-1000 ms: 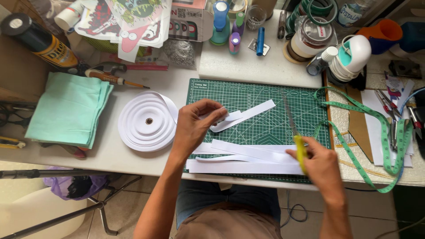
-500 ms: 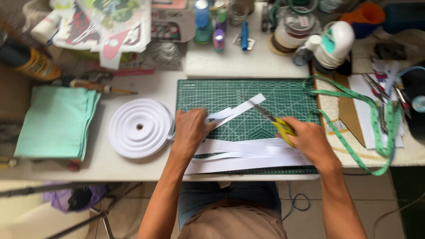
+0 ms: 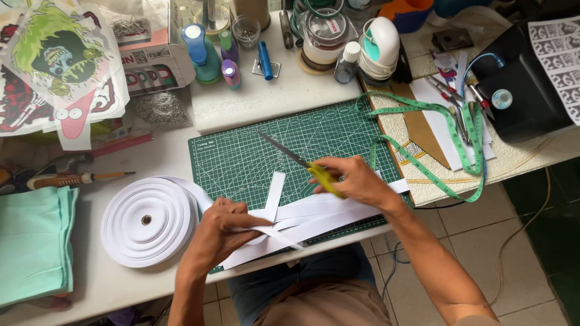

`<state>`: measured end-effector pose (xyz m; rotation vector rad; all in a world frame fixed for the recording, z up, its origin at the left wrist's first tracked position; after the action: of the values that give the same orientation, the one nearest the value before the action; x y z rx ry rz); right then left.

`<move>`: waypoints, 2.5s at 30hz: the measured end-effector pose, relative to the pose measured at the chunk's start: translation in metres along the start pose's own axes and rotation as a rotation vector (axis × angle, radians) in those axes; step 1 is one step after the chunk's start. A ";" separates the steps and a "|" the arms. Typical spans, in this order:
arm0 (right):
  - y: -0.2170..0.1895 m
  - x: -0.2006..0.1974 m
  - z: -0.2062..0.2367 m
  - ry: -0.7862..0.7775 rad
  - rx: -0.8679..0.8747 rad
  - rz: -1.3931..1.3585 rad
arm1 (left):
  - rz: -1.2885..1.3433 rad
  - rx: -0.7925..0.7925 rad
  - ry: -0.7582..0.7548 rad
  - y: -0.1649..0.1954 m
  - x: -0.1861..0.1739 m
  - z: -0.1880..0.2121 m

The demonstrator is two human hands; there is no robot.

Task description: The person measures and cuts a white fabric strip into multiple equal-length pieces using yellow-handled scissors on a green cutting mat. The cut pieces are stacked on the mat as the task progresses.

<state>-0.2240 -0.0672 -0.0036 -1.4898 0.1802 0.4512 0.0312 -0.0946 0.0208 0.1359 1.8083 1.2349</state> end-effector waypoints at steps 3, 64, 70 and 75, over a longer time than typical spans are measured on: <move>-0.022 0.037 -0.010 -0.110 -0.218 -0.224 | -0.099 0.098 0.134 0.013 -0.011 -0.006; 0.033 -0.036 -0.015 0.295 0.249 0.013 | -0.267 -0.038 0.212 -0.052 -0.026 -0.049; 0.067 -0.114 -0.013 0.504 0.268 0.306 | -0.411 -0.226 0.199 -0.099 -0.041 -0.052; 0.066 -0.119 -0.045 0.609 -0.007 0.741 | -0.496 -0.247 0.247 -0.119 -0.054 -0.078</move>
<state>-0.3506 -0.1312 -0.0219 -1.4996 1.2366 0.5645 0.0509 -0.2362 -0.0331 -0.5941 1.7314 1.1301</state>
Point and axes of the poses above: each hand's wrist, its own z-axis away from the middle knuckle, its own x-axis out of the palm, y = z × x, the point moved 7 cm from there along -z, towards the middle knuckle, and after that the axes turned 3 degrees about -z, right-handed, at the moved point
